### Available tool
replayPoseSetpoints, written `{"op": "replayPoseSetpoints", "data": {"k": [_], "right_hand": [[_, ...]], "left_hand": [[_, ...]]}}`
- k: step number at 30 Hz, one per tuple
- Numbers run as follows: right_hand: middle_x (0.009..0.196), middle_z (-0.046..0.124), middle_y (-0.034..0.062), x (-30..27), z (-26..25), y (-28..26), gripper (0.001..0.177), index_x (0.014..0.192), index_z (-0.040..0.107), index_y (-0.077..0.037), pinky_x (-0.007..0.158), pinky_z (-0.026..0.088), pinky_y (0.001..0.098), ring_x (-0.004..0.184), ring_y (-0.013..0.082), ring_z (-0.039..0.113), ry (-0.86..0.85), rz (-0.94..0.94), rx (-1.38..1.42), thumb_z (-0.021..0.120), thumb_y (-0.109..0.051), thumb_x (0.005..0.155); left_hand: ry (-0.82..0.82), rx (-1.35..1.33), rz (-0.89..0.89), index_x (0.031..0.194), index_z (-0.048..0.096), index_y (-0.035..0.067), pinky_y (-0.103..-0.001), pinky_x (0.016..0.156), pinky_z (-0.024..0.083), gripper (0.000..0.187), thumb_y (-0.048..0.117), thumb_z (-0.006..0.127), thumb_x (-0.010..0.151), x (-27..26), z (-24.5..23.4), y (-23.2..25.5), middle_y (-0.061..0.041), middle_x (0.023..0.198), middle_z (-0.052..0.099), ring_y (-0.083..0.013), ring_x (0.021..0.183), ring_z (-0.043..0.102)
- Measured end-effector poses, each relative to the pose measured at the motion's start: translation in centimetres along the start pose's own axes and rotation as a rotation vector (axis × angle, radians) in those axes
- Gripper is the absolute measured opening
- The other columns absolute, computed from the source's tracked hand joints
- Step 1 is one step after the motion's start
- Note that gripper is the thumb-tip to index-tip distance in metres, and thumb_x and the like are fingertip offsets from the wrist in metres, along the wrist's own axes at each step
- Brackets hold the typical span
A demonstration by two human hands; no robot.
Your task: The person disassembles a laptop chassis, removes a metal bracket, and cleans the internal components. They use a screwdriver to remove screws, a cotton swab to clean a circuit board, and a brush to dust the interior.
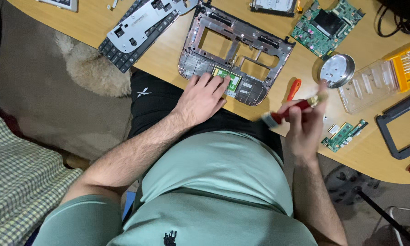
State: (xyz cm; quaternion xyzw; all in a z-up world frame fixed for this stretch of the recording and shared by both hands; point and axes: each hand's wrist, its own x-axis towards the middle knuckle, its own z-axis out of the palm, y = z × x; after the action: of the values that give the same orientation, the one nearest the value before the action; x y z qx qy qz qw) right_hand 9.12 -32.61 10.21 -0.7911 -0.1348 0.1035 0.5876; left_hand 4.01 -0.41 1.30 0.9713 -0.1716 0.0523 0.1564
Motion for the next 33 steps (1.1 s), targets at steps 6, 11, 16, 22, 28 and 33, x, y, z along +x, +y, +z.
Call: {"op": "replayPoseSetpoints", "data": {"k": [6, 11, 16, 22, 28, 33], "right_hand": [[0.077, 0.068, 0.0199, 1.6, -0.4, 1.9, 0.026, 0.141, 0.063, -0.005, 0.065, 0.046, 0.0298, 0.067, 0.021, 0.063, 0.098, 0.39, 0.424, 0.052, -0.027, 0.135], [0.09, 0.076, 0.0245, 0.1, 2.1, 6.0, 0.046, 0.139, 0.066, -0.008, 0.063, 0.041, 0.0268, 0.071, 0.0217, 0.066, 0.081, 0.519, 0.959, 0.066, -0.013, 0.094], [0.127, 0.085, 0.0348, -0.5, 3.9, 7.6, 0.053, 0.136, 0.071, -0.015, 0.068, 0.056, 0.0377, 0.09, 0.0351, 0.079, -0.169, 0.392, 1.165, 0.093, -0.029, 0.09], [0.071, 0.078, 0.0302, 0.9, 5.5, 6.7, 0.027, 0.137, 0.067, 0.008, 0.049, 0.04, 0.0269, 0.046, 0.022, 0.063, -0.31, 0.356, 0.716, 0.058, -0.014, 0.125], [0.077, 0.073, 0.0069, 3.4, 6.9, 5.4, 0.017, 0.117, 0.095, -0.002, 0.068, 0.05, 0.0274, 0.068, 0.0126, 0.058, -0.1, 0.132, 0.012, 0.084, -0.014, 0.122], [0.098, 0.089, 0.022, 5.2, 8.3, 6.6, 0.02, 0.122, 0.089, 0.011, 0.088, 0.065, 0.0376, 0.09, 0.0239, 0.082, 0.054, -0.054, 0.085, 0.1, 0.004, 0.107]], "left_hand": [[0.005, 0.006, -0.004, 0.162, 0.069, 0.008, -0.046, 0.091, 0.049, 0.072, 0.047, 0.089, 0.106, 0.5, 0.2, -0.2, -0.007, 0.13, 0.062, -0.0298, 0.114, 0.061], [-0.007, -0.049, -0.018, 0.169, 0.064, 0.007, -0.049, 0.09, 0.049, 0.077, 0.05, 0.086, 0.108, 0.9, -0.1, -0.4, -0.009, 0.133, 0.062, -0.0318, 0.114, 0.063], [-0.031, -0.028, -0.028, 0.174, 0.059, 0.008, -0.048, 0.094, 0.05, 0.08, 0.052, 0.083, 0.111, 0.9, 0.0, -0.6, -0.009, 0.136, 0.062, -0.0317, 0.116, 0.063], [-0.029, -0.056, -0.046, 0.171, 0.062, 0.008, -0.048, 0.094, 0.051, 0.082, 0.055, 0.085, 0.109, 1.2, 0.4, -0.9, -0.008, 0.13, 0.063, -0.0318, 0.117, 0.065], [-0.036, -0.03, -0.072, 0.171, 0.062, 0.01, -0.048, 0.094, 0.053, 0.084, 0.053, 0.09, 0.104, 1.5, 0.4, -0.6, -0.007, 0.124, 0.065, -0.0307, 0.116, 0.068], [-0.031, -0.042, -0.082, 0.169, 0.063, 0.009, -0.049, 0.095, 0.052, 0.083, 0.06, 0.083, 0.107, 1.5, 0.5, -0.6, -0.008, 0.125, 0.065, -0.031, 0.116, 0.066]]}}
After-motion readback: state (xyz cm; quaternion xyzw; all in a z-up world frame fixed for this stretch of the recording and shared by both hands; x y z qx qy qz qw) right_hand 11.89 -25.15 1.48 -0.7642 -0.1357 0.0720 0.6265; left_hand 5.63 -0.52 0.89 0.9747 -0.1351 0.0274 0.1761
